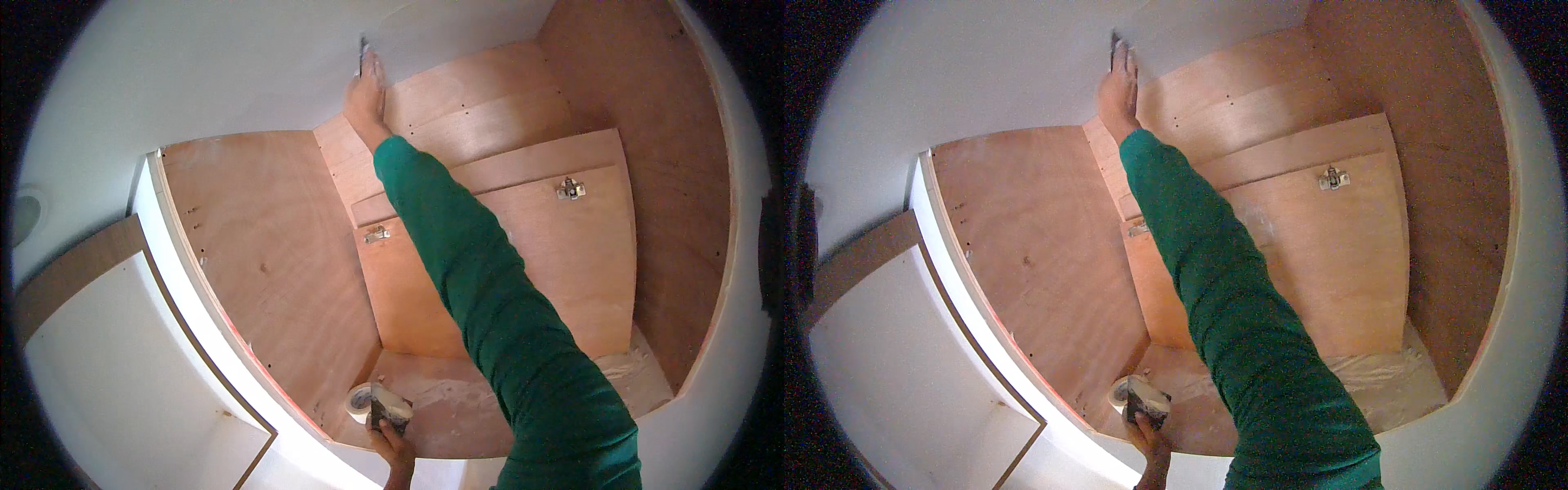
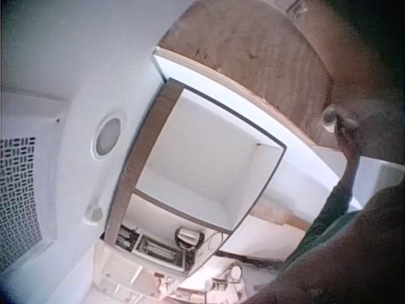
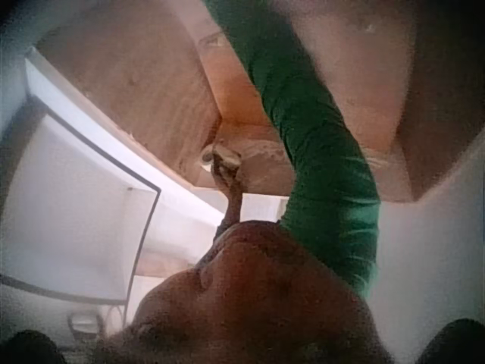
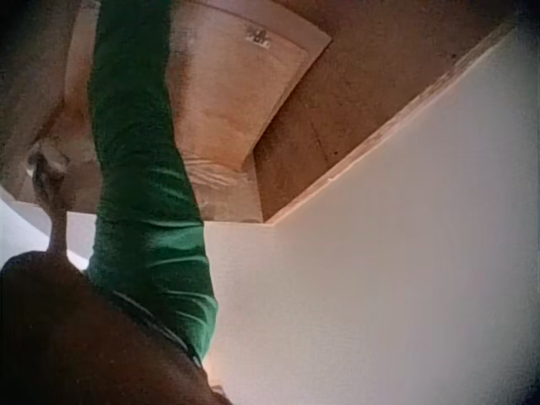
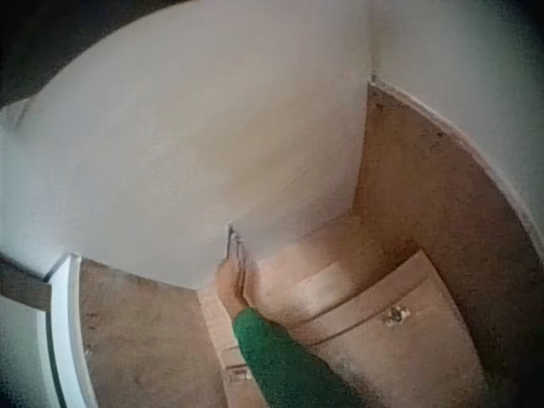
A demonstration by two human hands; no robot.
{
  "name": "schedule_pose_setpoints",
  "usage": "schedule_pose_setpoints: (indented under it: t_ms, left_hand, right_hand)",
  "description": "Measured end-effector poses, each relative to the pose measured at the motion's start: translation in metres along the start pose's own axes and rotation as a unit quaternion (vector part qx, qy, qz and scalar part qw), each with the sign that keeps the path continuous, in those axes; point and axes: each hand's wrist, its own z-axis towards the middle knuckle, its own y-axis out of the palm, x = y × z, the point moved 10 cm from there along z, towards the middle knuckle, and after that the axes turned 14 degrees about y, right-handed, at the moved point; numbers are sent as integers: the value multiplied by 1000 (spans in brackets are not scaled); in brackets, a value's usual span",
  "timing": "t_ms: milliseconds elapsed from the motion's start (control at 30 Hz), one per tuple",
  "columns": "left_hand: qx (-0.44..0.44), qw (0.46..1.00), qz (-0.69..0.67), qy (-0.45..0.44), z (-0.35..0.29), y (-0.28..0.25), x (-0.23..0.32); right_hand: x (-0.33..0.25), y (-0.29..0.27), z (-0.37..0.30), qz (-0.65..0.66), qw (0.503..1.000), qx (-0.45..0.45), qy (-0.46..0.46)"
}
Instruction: The person uses a putty knife to apply white plaster to the ceiling and upper wall area above a wooden cabinet. They repeatedly scoop plaster from a container and spread it onto the surface, smoothing it out with the tool.
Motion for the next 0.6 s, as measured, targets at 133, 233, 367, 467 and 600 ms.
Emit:
schedule_pose_setpoints:
  t_ms: [133, 233, 367, 467, 600]
  left_hand:
    - [71, 995, -63, -12, -2, -13, 15]
    - [93, 970, -195, -114, 7, -4, -11]
    - [114, 916, -338, -183, 41, 22, 16]
    - [152, 872, -390, -252, 76, 60, 68]
    - [112, 881, -376, -263, 99, 58, 70]
  right_hand:
    - [-7, 11, -73, 61, 986, -151, 45]
    - [33, -41, -137, 40, 945, -318, 57]
    - [-35, -149, -244, 26, 847, -531, 14]
    - [-30, -196, -303, -5, 727, -665, 171]
    - [-60, -203, -353, -61, 724, -686, 41]
